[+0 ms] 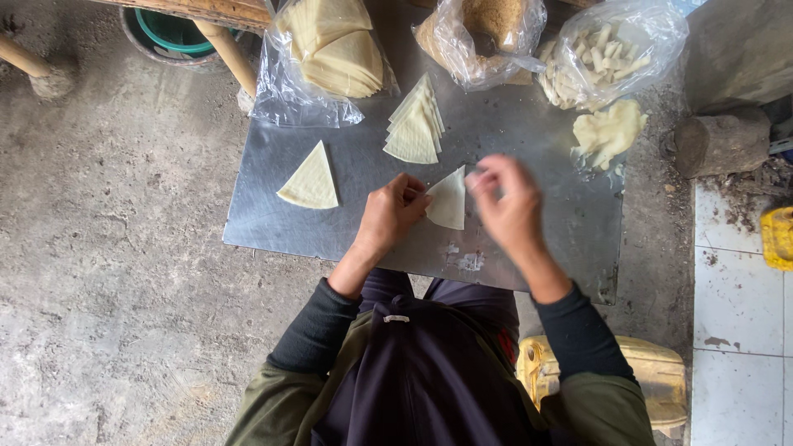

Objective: The person folds triangular pastry sheets into cones, adds a spoonful of grainy filling, and seals the edges to form samosas. They repeat this process for multiple units, placing finished pieces aside on the metal table.

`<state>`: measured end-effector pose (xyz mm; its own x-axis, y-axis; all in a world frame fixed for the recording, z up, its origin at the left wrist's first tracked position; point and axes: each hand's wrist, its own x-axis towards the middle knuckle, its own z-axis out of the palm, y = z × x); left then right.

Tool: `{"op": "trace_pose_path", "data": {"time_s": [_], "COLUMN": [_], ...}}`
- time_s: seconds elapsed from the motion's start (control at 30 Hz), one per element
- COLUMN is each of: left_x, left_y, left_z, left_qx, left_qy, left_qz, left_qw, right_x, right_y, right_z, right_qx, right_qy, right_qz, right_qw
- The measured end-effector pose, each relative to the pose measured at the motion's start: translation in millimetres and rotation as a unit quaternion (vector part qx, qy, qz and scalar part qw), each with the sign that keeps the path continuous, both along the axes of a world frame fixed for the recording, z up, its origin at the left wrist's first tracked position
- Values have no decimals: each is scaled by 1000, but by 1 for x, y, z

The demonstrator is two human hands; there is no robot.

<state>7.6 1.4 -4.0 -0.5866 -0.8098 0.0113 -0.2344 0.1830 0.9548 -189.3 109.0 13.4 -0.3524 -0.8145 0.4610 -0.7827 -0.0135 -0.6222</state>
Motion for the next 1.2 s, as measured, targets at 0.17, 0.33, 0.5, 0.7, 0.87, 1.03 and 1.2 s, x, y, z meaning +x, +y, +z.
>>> {"op": "trace_pose_path", "data": {"time_s": [0.17, 0.33, 0.5, 0.7, 0.87, 1.03, 1.2], "left_x": [2, 6, 8, 6, 3, 3, 4], "left_y": [15, 32, 32, 32, 36, 37, 35], "left_z": [-1, -1, 1, 3, 4, 1, -3], "left_qx": [-54, -79, -86, -100, -117, -124, -90], "left_qy": [-27, -2, -45, -50, -52, -63, -10], "left_qz": [36, 92, 85, 75, 87, 87, 102], "left_qw": [998, 993, 992, 991, 988, 986, 991], "right_x": [-66, -73, -75, -91, -99, -98, -81], "right_y": [-57, -99, -116, -114, -100, -83, -27], "right_z": [22, 27, 30, 33, 33, 29, 15], "right_qx": [-137, -95, -107, -199, -239, -285, -298], "right_qy": [-260, -176, -81, -222, -321, -357, -415], "right_qz": [-25, -3, -46, -50, -48, -9, 5], "right_qw": [956, 980, 990, 953, 915, 889, 860]}}
